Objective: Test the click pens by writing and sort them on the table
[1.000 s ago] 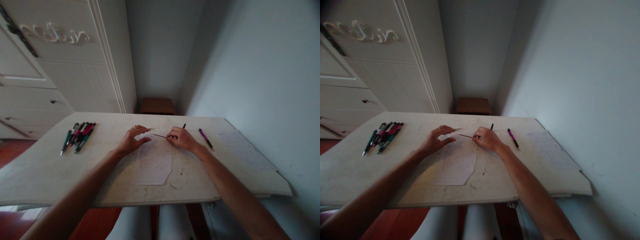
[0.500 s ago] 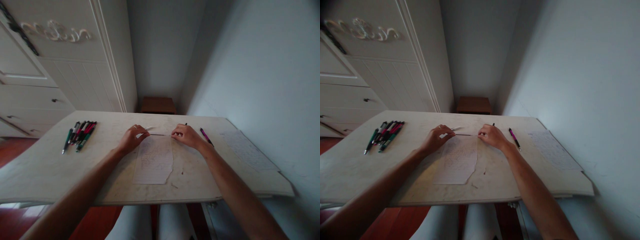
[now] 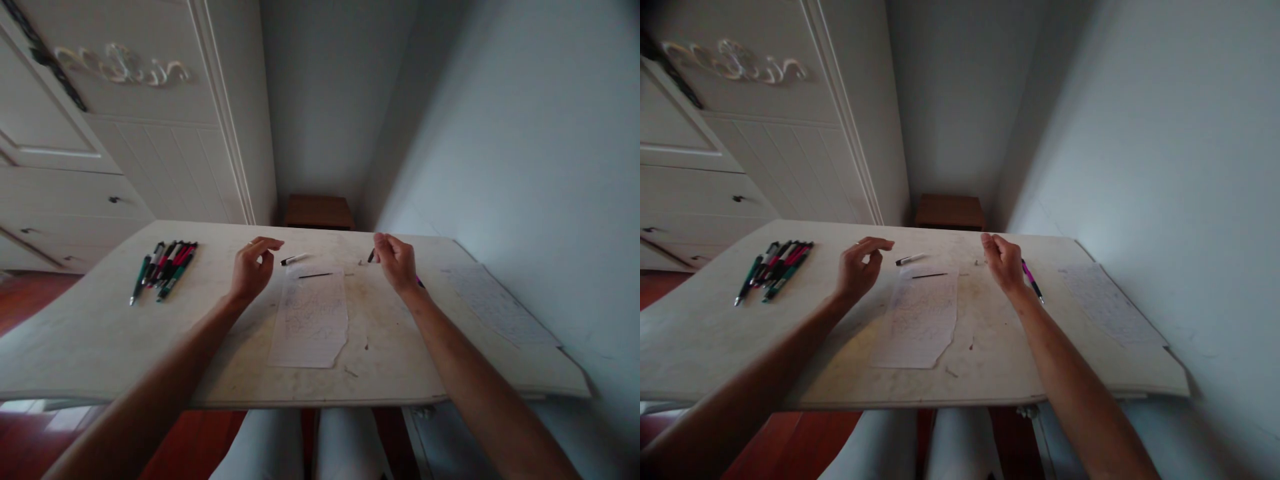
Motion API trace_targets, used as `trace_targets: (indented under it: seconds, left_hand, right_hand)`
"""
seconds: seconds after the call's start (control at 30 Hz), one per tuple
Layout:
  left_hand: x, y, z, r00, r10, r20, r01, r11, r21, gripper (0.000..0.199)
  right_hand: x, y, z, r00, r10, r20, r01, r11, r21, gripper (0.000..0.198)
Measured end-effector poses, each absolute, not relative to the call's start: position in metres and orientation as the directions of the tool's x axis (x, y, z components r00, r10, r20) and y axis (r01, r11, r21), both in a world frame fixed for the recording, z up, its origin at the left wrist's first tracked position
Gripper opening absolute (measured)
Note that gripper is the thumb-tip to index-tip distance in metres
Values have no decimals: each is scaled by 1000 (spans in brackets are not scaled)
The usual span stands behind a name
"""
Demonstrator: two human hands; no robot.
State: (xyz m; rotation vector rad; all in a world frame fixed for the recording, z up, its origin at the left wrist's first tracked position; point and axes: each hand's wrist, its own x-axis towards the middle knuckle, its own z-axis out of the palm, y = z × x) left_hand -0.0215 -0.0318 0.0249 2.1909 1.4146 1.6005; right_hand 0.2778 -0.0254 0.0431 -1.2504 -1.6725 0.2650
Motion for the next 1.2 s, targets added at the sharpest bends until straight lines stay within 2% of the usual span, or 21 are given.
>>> trace_targets:
  seconds: [0.07,0.13,0.23,0.27,0.33,0.43,0.5,0.73,0.87,1.0,1.1,1.2]
  left_hand:
    - [-24,-31,25,-48,720,693,618,-523,587,28]
    - [-25,-32,24,-101,753,650,617,-465,635,23]
    - [-25,-34,22,-118,786,607,620,-419,663,20]
    - [-25,-34,22,-100,798,594,622,-416,663,19]
    - [-25,-34,22,-19,841,541,640,-405,653,18]
    - [-26,-33,23,96,905,415,717,-352,601,17]
    - [-26,-31,23,119,926,359,754,-319,574,17]
    - [-27,-32,23,87,928,364,761,-297,576,15]
    - [-24,-32,19,97,940,328,769,-280,574,14]
    - [-22,-32,18,96,943,319,776,-272,569,14]
    - [-21,-34,18,99,937,335,781,-282,557,16]
    - [-21,-36,17,98,927,361,795,-291,533,20]
  right_hand:
    - [278,-27,43,96,810,578,564,435,-702,57]
    - [278,-27,41,96,814,573,533,444,-721,61]
    - [274,-29,40,-56,861,505,516,458,-724,65]
    - [273,-30,40,-145,888,437,518,445,-731,66]
    - [269,-32,41,-375,907,193,539,382,-750,66]
    - [267,-35,44,-617,759,-206,605,291,-741,63]
    - [267,-36,45,-653,695,-302,625,268,-733,62]
    - [271,-36,46,-673,643,-365,620,222,-752,58]
    - [274,-36,46,-703,573,-422,618,196,-761,56]
    - [278,-34,44,-722,553,-416,593,183,-784,56]
    - [277,-33,42,-714,580,-393,588,192,-786,57]
    - [271,-34,39,-648,711,-271,594,250,-764,59]
